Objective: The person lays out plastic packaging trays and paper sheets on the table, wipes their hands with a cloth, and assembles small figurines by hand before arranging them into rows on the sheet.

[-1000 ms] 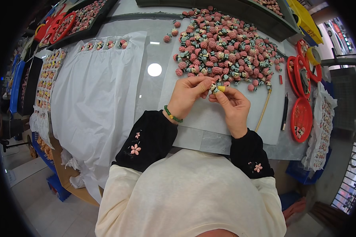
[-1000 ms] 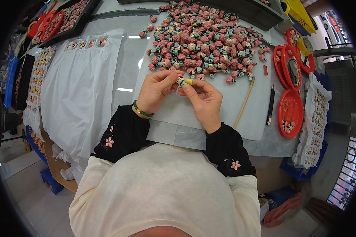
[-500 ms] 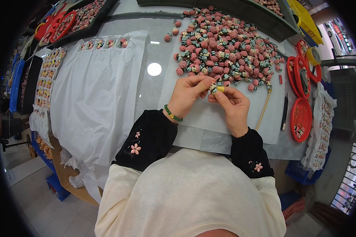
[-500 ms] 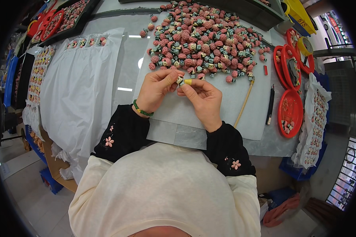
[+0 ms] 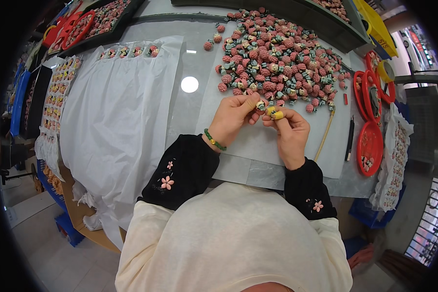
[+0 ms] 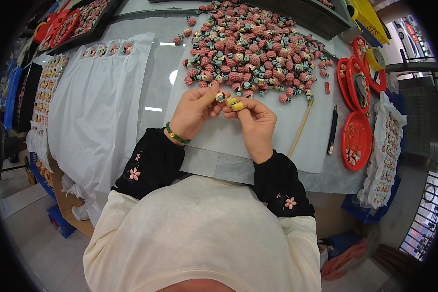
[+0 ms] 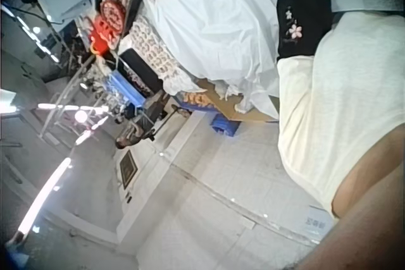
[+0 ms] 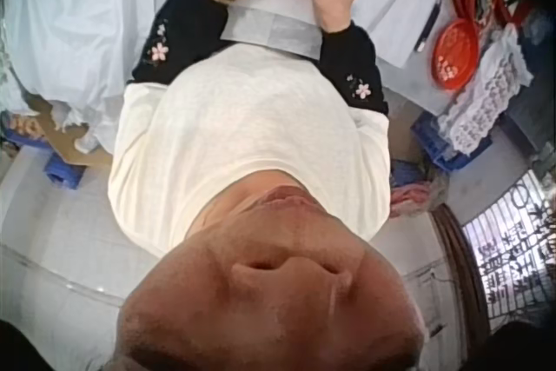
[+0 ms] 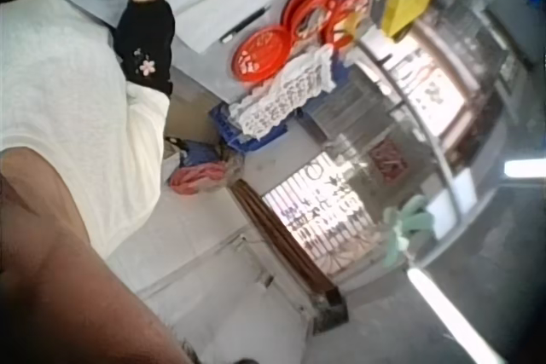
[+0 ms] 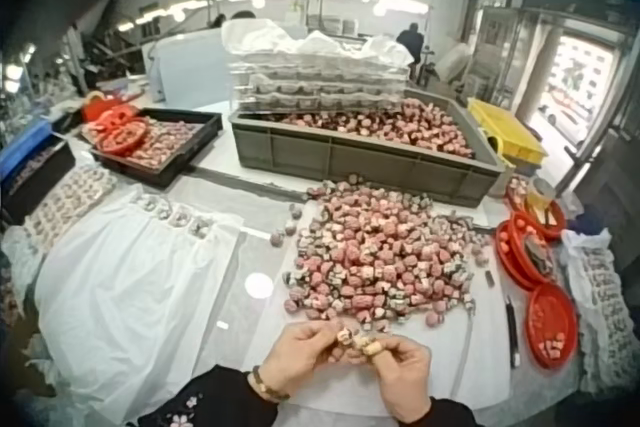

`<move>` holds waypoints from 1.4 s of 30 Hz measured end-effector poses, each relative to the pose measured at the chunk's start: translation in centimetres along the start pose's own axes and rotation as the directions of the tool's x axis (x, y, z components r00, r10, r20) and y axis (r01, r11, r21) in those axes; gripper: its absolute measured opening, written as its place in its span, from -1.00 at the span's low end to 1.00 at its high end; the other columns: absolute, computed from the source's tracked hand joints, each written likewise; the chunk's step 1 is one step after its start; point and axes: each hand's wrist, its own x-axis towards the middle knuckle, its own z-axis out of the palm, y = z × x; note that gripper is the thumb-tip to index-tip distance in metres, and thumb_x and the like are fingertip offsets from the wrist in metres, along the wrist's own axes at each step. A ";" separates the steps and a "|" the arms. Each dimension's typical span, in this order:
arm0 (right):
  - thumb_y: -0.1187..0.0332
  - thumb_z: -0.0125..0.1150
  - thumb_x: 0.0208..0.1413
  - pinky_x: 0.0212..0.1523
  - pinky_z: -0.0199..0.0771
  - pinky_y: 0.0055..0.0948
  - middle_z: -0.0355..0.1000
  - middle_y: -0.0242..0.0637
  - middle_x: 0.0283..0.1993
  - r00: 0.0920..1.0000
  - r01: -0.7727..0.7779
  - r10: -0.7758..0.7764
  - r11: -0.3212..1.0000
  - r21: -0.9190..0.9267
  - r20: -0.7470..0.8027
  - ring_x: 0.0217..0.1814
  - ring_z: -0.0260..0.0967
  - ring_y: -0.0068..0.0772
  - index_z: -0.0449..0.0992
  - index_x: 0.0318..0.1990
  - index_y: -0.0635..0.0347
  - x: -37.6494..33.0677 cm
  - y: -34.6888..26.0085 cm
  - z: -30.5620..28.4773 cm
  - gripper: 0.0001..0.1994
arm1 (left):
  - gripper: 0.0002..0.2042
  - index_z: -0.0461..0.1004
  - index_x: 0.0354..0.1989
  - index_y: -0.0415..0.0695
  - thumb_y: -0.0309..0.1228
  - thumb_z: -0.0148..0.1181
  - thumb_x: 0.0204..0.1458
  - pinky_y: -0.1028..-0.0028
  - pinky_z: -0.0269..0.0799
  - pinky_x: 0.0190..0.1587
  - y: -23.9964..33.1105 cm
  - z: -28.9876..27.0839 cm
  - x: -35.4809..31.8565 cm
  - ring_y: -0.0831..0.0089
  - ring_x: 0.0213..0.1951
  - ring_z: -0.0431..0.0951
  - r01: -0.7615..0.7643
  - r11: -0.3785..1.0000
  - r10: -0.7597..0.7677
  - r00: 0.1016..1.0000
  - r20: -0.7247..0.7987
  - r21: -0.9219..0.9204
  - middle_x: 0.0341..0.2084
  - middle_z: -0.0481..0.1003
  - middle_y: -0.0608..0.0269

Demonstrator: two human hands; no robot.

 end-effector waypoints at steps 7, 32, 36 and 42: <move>0.62 -0.06 0.01 -0.24 0.48 -0.44 0.41 -0.11 -0.28 1.000 0.005 -0.006 0.999 0.045 0.019 -0.30 0.44 -0.32 0.41 -0.30 0.42 0.1 0.0 -0.1 -0.87 | -0.63 0.42 -0.29 -0.30 -0.17 -0.07 0.11 0.68 0.23 -0.45 -0.4 -0.1 0.3 0.67 -0.50 0.32 0.010 0.999 -0.011 1.000 -0.017 -0.043 -0.52 0.40 0.37; 0.63 0.19 -0.15 -0.30 0.31 -0.58 0.35 -0.24 -0.23 0.878 0.450 -0.467 0.734 -0.509 0.103 -0.24 0.28 -0.45 0.41 -0.30 0.31 -0.4 -0.1 0.7 -0.80 | -0.70 0.38 -0.25 -0.16 -0.17 -0.12 0.12 0.60 0.38 -0.32 -0.4 -0.1 0.3 0.57 -0.40 0.42 0.148 0.964 -0.128 0.987 0.100 -0.222 -0.44 0.41 0.34; 0.59 0.22 -0.21 -0.22 0.27 -0.46 0.32 -0.19 -0.20 0.840 0.522 -0.465 0.550 -0.653 0.280 -0.18 0.23 -0.30 0.44 -0.29 0.32 -0.6 -0.6 0.8 -0.76 | -0.77 0.34 -0.22 -0.22 -0.32 -0.15 0.12 0.55 0.39 -0.24 -1.0 0.1 -0.4 0.56 -0.32 0.41 0.211 0.893 -0.165 0.975 0.147 -0.397 -0.36 0.37 0.29; 0.54 0.10 -0.09 -0.11 0.18 -0.50 0.26 -0.22 -0.15 0.839 0.535 -0.436 0.554 -0.638 0.325 -0.16 0.18 -0.40 0.29 -0.03 0.36 -0.7 -1.3 1.2 -0.61 | -0.91 0.34 -0.38 -0.29 -0.51 -0.02 0.02 0.50 0.37 -0.33 4.1 0.3 -1.5 0.48 -0.43 0.40 0.073 0.846 -0.180 0.971 -0.154 -0.528 -0.51 0.33 0.25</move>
